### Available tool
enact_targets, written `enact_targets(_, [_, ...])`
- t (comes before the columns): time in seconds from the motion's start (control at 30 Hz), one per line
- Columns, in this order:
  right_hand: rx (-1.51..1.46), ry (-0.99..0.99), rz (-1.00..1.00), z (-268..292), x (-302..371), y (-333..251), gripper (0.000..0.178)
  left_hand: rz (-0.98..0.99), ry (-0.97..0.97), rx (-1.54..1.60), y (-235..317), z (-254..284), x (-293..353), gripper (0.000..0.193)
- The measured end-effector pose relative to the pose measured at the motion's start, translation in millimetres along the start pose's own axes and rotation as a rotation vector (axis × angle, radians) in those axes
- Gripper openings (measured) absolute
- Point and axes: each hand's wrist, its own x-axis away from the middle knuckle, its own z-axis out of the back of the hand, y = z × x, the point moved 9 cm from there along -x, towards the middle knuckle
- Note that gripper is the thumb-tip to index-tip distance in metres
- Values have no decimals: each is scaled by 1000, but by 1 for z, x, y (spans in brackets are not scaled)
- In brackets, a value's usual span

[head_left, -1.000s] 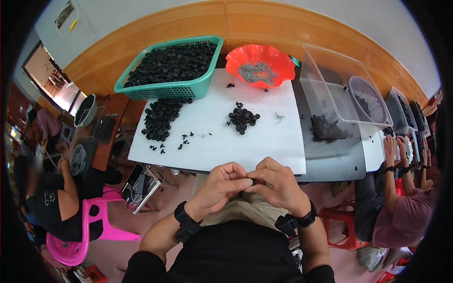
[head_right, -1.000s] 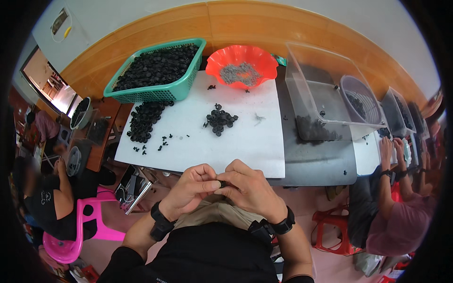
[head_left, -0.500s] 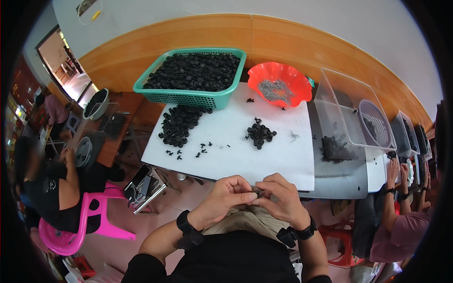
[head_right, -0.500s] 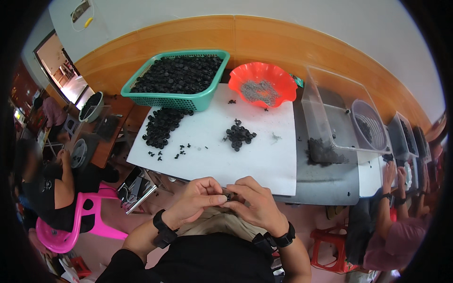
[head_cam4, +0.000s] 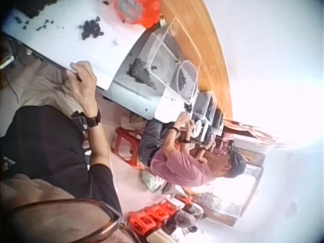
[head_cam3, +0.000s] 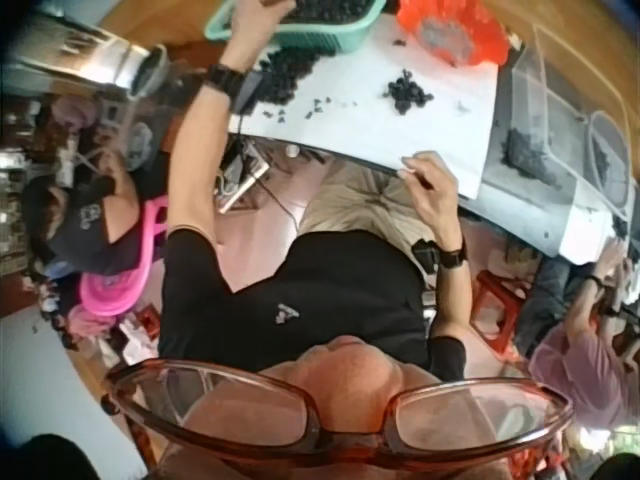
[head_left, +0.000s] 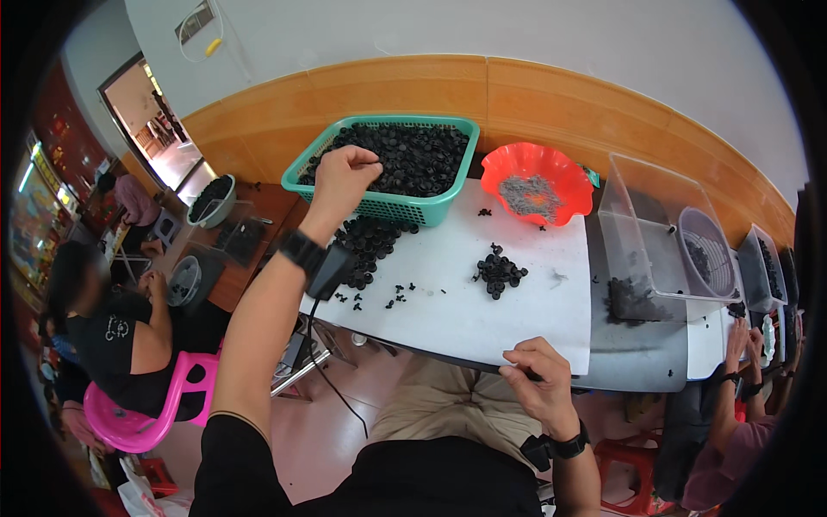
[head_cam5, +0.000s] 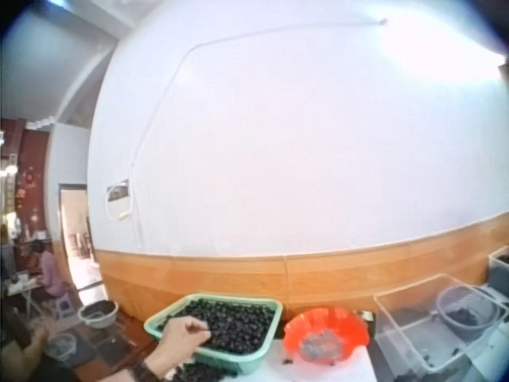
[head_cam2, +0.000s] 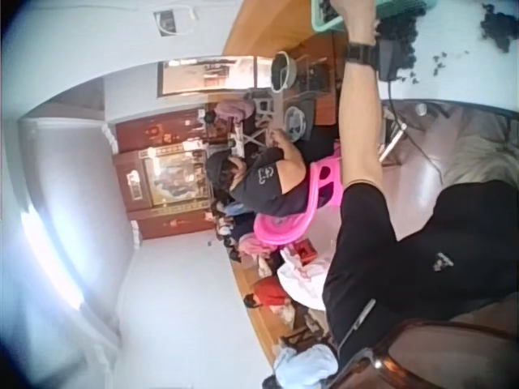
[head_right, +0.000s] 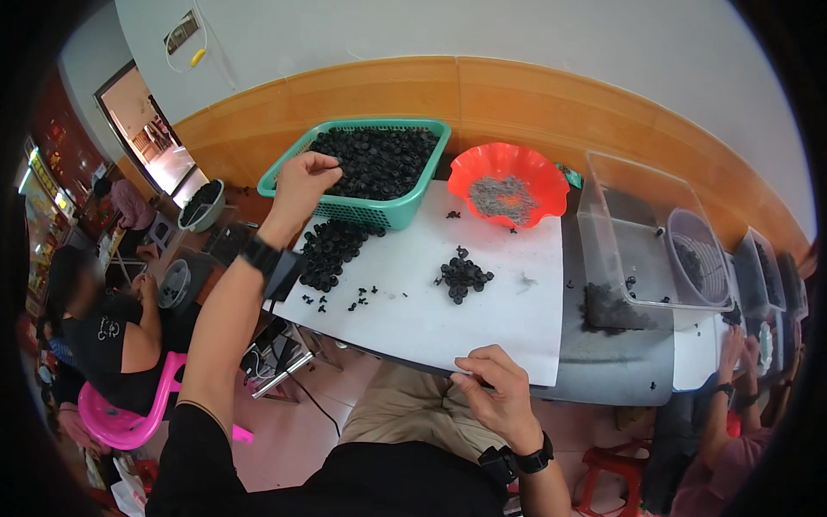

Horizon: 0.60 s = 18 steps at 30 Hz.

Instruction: Manually assemble small black plastic components by joining parts together.

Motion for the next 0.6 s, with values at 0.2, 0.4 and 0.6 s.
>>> enact_targets(0.2, [-19,73,-33,21,10,11,20,46,44,-102,-18,-1,0,16])
enact_targets(0.4, [-50,86,-61,25,12,22,19,-21,-39,-144,3,-18,54,16])
enact_targets(0.6, [-71,77,-102,23,13,28,18,-124,-152,-257,14,-27,91,16])
